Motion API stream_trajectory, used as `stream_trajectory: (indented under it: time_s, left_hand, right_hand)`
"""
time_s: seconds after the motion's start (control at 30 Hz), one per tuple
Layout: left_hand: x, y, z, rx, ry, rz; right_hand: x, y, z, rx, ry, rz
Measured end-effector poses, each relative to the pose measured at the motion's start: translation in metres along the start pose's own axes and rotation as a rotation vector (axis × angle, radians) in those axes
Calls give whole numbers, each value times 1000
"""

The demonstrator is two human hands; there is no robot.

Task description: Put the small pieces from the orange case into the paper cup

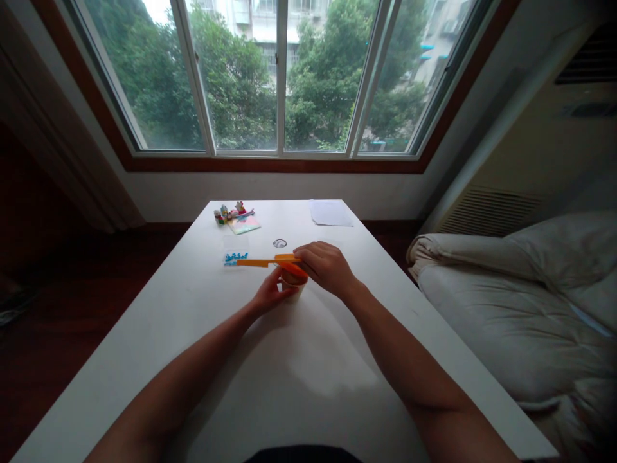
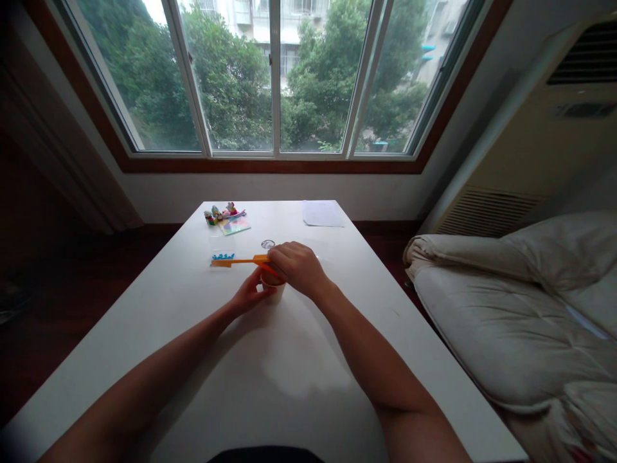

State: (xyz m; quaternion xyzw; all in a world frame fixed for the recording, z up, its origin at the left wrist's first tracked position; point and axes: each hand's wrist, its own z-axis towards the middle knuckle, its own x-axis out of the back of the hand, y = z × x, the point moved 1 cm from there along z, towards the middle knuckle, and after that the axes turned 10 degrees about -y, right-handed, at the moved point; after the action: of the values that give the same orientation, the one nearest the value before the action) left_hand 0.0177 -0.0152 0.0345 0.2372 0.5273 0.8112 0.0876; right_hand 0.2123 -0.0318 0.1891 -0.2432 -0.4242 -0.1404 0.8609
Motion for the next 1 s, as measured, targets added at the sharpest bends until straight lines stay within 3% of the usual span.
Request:
stream_trajectory:
  time_s: [0.17, 0.23, 0.3, 0.4, 0.5, 0.63, 0.7, 0.8, 1.0]
  left_hand:
    - [16, -5, -3, -54, 24, 128]
    - [28, -7, -3, -109, -62, 189]
    - [42, -9, -2, -124, -66, 170]
    - [68, -15, 0, -106, 75, 215]
    - [97, -28, -1, 21, 307, 455]
    - [133, -52, -11, 327, 597, 757]
    - [145, -63, -17, 484, 679, 846]
    - [155, -74, -23, 625, 677, 906]
    - [155, -83, -24, 663, 638, 927]
  right_hand:
    - [2, 12, -4, -210, 264, -29]
    - [0, 29, -6, -343, 371, 4]
    - [-5, 53, -9, -467, 481, 100]
    - [-17, 97, -17, -625, 679, 318]
    - [-29, 133, -27, -738, 782, 502]
    - [-51, 153, -32, -784, 748, 691]
    - [-67, 153, -29, -809, 704, 810]
    - [-95, 146, -20, -820, 574, 1007]
    - [-135, 134, -9, -781, 324, 1190]
